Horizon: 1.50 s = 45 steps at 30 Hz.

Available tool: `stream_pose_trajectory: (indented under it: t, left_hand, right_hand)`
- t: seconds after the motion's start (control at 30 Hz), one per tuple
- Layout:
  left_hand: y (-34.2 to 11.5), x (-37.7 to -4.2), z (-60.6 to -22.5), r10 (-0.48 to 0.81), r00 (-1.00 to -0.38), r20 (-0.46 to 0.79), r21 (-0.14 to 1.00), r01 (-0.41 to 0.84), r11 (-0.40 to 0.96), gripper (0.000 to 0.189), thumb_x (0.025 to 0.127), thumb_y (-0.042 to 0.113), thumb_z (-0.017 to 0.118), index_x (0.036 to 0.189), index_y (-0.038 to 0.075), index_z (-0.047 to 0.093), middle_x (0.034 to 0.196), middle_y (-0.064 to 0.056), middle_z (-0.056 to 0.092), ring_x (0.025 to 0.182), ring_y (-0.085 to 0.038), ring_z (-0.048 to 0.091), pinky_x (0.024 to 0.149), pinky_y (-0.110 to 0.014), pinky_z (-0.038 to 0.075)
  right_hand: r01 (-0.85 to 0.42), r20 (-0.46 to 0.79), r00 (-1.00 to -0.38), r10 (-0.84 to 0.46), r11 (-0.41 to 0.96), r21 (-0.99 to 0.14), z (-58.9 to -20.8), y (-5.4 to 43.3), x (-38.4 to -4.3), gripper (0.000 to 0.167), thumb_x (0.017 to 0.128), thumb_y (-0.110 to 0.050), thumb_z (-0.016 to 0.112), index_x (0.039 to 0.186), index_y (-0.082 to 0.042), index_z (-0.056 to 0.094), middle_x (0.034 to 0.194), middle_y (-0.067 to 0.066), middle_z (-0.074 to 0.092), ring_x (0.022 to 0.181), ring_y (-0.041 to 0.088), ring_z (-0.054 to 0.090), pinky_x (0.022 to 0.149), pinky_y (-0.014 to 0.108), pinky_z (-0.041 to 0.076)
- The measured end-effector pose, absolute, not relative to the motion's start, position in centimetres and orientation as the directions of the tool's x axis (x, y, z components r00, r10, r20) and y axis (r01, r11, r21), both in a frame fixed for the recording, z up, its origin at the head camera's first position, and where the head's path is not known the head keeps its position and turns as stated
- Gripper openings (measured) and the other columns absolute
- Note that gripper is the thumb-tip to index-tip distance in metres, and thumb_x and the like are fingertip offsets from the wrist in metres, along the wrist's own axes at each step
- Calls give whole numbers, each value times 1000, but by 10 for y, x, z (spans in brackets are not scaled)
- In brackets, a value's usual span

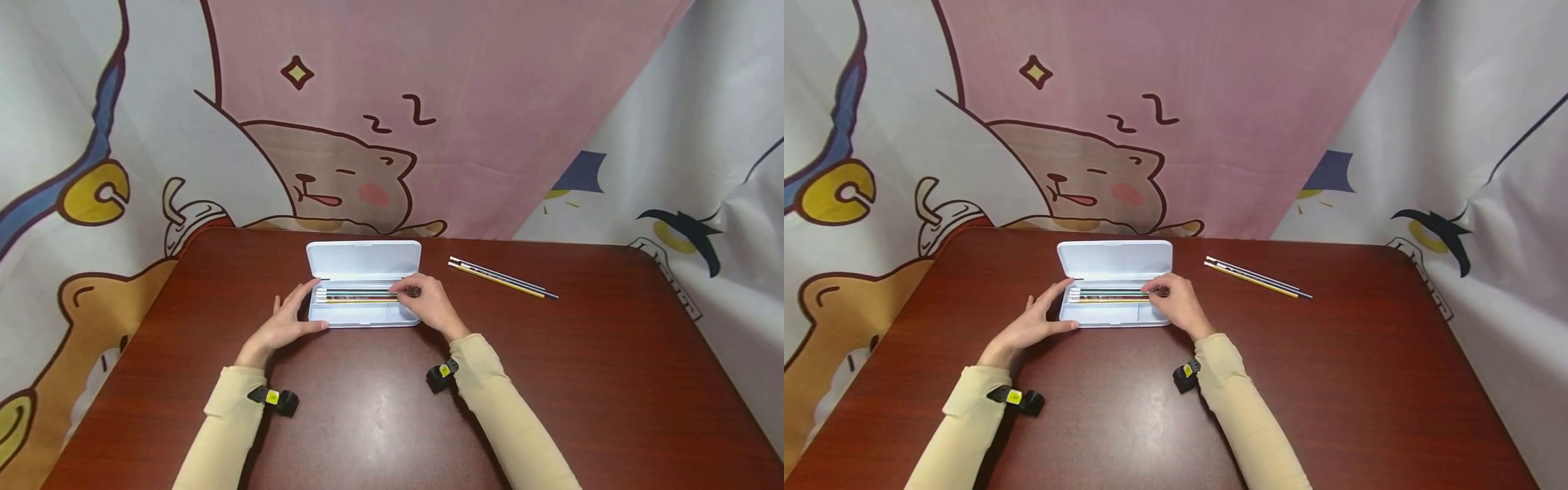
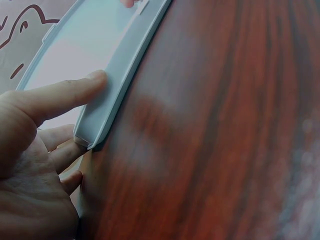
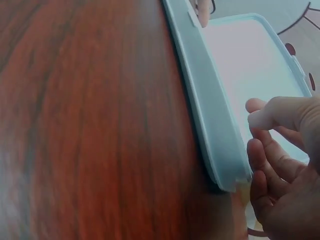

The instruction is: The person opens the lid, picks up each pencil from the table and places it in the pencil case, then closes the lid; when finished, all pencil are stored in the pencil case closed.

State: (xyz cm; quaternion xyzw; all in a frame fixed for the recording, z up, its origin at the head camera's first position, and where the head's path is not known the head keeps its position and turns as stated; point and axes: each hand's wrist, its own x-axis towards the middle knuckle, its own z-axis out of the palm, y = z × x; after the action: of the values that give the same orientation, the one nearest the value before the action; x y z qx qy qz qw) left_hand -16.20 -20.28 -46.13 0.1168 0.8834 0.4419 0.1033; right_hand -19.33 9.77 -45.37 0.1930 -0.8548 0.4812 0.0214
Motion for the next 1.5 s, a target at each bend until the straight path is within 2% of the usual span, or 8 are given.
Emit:
stream_pose_trajectory:
  t: [0.13,0.3,0.5,0.8,1.13,1.5]
  left_hand:
    - [-202,-162,-461,300,-951,-79,806,116,581,87,80,23,78,149,7,28,152,-27,22,143,-43,4,107,-60,-16]
    - [-202,-162,-462,294,-951,-91,801,105,589,87,80,23,77,150,8,27,153,-27,21,143,-42,4,107,-59,-16]
    - [-202,-162,-461,291,-952,-97,800,100,592,87,80,21,77,151,9,27,154,-25,22,143,-41,4,108,-58,-16]
    - [-201,-162,-461,292,-951,-105,798,94,595,87,80,24,77,150,8,27,154,-28,18,143,-43,3,107,-59,-16]
    - [-202,-160,-460,286,-952,-111,796,87,600,87,80,24,77,150,8,27,154,-28,17,143,-43,3,108,-59,-16]
    - [-202,-160,-460,286,-951,-116,803,80,591,88,81,25,76,151,8,26,154,-28,18,144,-42,3,108,-57,-16]
  right_hand:
    - [-330,234,-938,-255,452,-829,-452,110,-192,16,82,4,67,93,-4,76,88,5,66,75,19,55,65,28,44]
    - [-302,227,-951,-210,476,-826,-452,127,-191,15,82,2,69,94,-4,75,93,7,67,82,20,57,71,30,45]
    - [-256,193,-966,-174,518,-816,-450,148,-190,15,84,-1,68,96,-5,75,98,8,68,84,22,56,72,33,45]
    - [-227,180,-974,-140,519,-824,-449,180,-188,15,85,1,66,97,-2,74,101,10,69,87,23,56,74,34,44]
    - [-195,173,-981,-94,570,-798,-446,215,-185,16,86,1,64,100,0,72,101,14,68,82,21,56,65,24,43]
    - [-97,138,-990,13,645,-758,-443,252,-179,19,91,0,59,106,3,70,101,20,67,79,23,52,59,23,40]
